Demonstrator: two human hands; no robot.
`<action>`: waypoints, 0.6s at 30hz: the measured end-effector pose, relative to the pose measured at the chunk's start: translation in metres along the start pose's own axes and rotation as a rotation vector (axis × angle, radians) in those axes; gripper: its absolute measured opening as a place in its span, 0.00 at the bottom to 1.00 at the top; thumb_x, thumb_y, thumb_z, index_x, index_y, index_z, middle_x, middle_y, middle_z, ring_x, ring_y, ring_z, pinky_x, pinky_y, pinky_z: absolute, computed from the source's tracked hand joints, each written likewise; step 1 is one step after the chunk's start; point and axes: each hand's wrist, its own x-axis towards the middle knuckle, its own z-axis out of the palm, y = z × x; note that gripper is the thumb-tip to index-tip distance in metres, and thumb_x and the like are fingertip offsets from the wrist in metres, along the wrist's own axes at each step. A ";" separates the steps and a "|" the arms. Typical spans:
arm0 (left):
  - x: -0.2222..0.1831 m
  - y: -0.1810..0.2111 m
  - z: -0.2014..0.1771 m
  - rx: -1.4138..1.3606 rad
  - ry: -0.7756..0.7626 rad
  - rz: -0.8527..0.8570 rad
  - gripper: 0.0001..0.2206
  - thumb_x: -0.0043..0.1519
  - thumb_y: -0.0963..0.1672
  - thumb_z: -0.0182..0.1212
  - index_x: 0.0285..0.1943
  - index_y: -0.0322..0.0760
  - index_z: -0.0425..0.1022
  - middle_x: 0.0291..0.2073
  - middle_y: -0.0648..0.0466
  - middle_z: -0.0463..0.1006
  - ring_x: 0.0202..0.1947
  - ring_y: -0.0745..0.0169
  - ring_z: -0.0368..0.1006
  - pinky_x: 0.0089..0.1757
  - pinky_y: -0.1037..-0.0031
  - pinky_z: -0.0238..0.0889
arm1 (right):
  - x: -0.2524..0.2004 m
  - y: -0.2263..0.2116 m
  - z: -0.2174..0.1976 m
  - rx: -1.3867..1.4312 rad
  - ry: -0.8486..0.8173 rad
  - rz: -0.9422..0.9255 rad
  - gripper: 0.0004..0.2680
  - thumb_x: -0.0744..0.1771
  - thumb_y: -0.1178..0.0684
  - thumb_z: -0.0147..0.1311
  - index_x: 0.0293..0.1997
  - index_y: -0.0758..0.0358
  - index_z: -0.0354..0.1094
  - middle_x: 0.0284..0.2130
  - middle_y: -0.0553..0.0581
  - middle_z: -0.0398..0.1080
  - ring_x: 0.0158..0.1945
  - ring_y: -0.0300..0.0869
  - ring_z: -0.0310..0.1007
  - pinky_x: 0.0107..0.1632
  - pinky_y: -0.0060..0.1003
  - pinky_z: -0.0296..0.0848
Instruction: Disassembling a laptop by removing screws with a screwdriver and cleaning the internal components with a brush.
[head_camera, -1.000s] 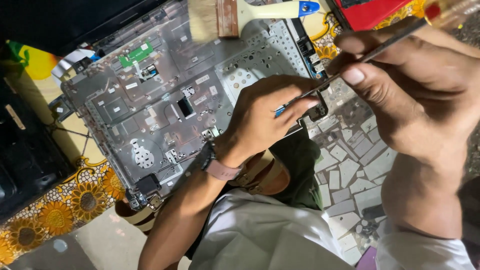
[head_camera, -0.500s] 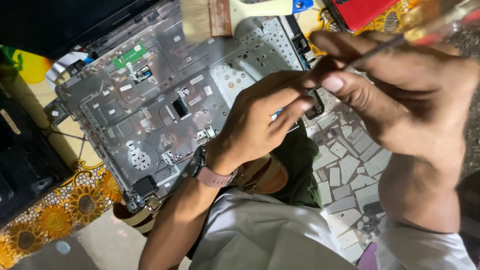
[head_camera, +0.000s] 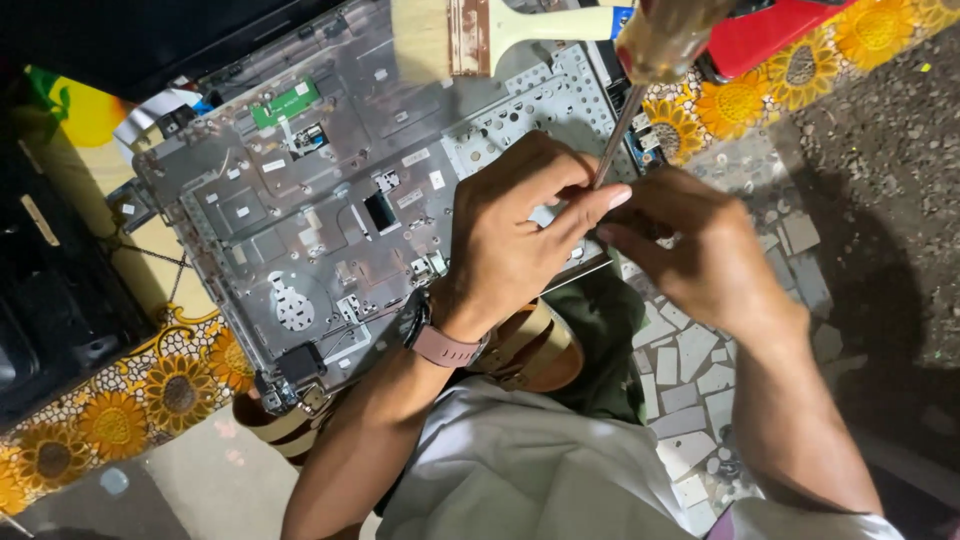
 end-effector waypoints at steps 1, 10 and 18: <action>0.003 0.004 0.000 0.014 0.028 0.011 0.07 0.66 0.43 0.64 0.47 0.32 0.77 0.37 0.55 0.81 0.36 0.69 0.76 0.42 0.80 0.77 | 0.000 0.005 0.009 -0.069 0.024 -0.033 0.10 0.65 0.64 0.65 0.49 0.77 0.72 0.38 0.66 0.72 0.38 0.51 0.73 0.42 0.42 0.78; 0.014 0.024 -0.016 0.163 -0.016 0.132 0.06 0.67 0.40 0.62 0.49 0.28 0.76 0.42 0.48 0.79 0.42 0.55 0.78 0.47 0.70 0.73 | 0.003 0.014 0.031 -0.179 0.122 -0.082 0.03 0.66 0.67 0.58 0.41 0.72 0.73 0.37 0.66 0.73 0.39 0.57 0.71 0.40 0.48 0.70; 0.011 0.032 -0.021 0.110 -0.115 0.121 0.07 0.71 0.38 0.52 0.52 0.24 0.73 0.45 0.42 0.79 0.46 0.47 0.79 0.50 0.66 0.74 | -0.003 0.019 0.034 -0.123 0.133 -0.049 0.04 0.68 0.64 0.58 0.45 0.74 0.70 0.43 0.66 0.71 0.41 0.55 0.74 0.41 0.47 0.71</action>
